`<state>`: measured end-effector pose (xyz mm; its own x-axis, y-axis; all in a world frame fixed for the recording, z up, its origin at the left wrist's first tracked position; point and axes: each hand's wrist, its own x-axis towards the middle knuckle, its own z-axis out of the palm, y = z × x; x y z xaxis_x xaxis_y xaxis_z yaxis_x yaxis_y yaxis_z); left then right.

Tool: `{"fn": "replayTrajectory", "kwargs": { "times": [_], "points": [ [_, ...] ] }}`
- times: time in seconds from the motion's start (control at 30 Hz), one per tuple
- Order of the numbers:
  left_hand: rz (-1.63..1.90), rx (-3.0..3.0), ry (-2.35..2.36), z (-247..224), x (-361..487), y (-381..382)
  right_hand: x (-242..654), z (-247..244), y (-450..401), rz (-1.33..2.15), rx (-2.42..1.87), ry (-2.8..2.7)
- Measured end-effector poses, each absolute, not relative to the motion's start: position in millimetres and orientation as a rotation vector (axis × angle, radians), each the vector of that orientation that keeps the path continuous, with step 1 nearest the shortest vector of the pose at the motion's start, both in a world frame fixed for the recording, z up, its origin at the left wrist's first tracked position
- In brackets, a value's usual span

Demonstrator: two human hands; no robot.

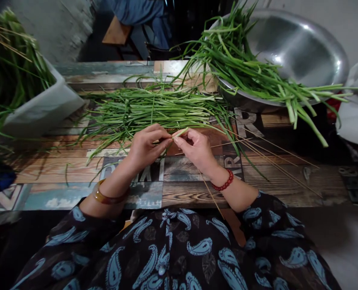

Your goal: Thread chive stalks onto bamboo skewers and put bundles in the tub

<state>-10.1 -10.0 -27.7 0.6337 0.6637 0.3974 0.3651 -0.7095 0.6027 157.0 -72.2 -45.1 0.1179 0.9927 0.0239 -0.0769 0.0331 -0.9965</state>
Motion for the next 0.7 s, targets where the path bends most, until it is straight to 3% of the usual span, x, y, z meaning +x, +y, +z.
{"fn": "replayTrajectory", "kwargs": {
  "times": [0.7],
  "points": [
    [0.888, 2.283, 0.804, -21.3, -7.5, -18.2, 159.2, -44.3, -67.3, 1.170, -1.175, -0.815]
  ]
}}
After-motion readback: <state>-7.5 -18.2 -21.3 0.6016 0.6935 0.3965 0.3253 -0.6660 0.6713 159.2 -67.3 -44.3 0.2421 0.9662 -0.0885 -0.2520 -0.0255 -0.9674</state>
